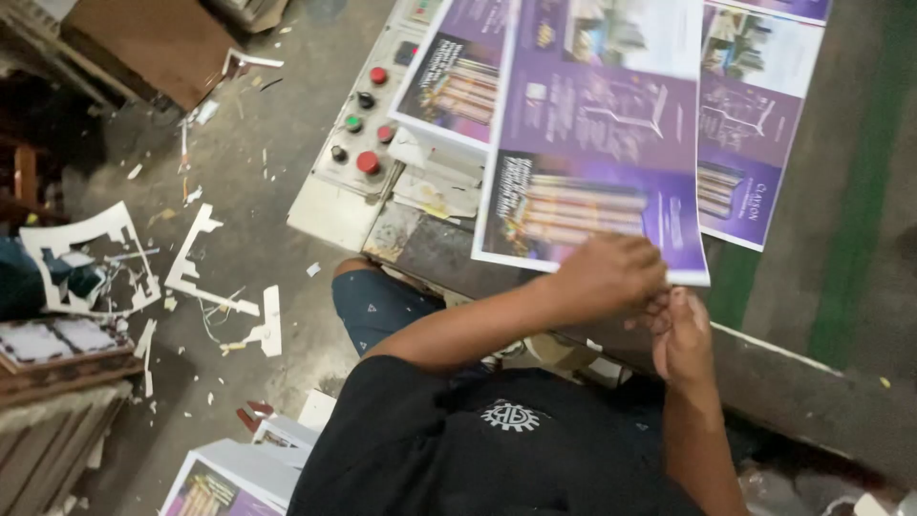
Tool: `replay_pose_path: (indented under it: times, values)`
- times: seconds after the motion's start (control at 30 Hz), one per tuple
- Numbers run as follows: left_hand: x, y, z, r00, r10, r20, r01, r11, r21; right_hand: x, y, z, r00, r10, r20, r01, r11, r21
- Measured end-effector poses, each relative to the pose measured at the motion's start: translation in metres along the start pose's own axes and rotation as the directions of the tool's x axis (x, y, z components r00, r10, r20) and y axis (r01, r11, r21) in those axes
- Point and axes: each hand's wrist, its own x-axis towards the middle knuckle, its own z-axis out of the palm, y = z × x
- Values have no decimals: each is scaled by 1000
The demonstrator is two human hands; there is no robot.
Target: The person is shown checking and aligning large printed brochures or posters on a workbench in a print shop environment.
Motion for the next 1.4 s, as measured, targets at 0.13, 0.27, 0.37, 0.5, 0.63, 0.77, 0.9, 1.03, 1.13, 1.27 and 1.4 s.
replay_pose_path:
  times: [0.13, 0.27, 0.37, 0.5, 0.63, 0.77, 0.9, 1.03, 1.13, 1.27, 1.4]
  values:
    - [-1, 7, -13, 982, 111, -156, -94, 989, 113, -4, -35, 37, 992, 8, -127, 3, 996, 88]
    - [-8, -46, -25, 993, -103, -60, 106, 993, 47, -22, -33, -7, 949, -77, -304, 41, 992, -123]
    - [-21, -91, -47, 952, -304, -33, 306, 942, 140, -46, -21, -51, 907, -153, -393, 89, 980, -175]
    - [-39, -125, -62, 908, -333, -253, 413, 811, 415, -81, -2, -105, 883, -180, -432, 66, 962, -266]
    - [-55, -123, -72, 913, -384, -136, 407, 839, 361, -103, -1, -105, 805, -90, -587, -75, 965, -250]
    - [-59, -120, -81, 923, -339, -185, 383, 860, 338, -116, 19, -115, 777, -118, -618, -87, 953, -291]
    - [-52, -112, -95, 900, -281, -332, 362, 907, 213, -113, 27, -100, 803, -81, -591, -145, 935, -325]
    - [-49, -98, -105, 906, -287, -310, 352, 919, 179, -87, 18, -71, 791, -49, -610, -183, 932, -313]
    - [-51, -98, -104, 908, -242, -343, 315, 932, 177, -60, 11, -67, 817, -76, -572, -169, 917, -363]
    - [-49, -99, -108, 899, -300, -319, 371, 909, 191, -22, 2, -78, 827, -43, -561, -212, 900, -381]
    - [-42, -92, -119, 879, -360, -312, 422, 892, 162, -8, -10, -88, 826, 30, -563, -213, 941, -263]
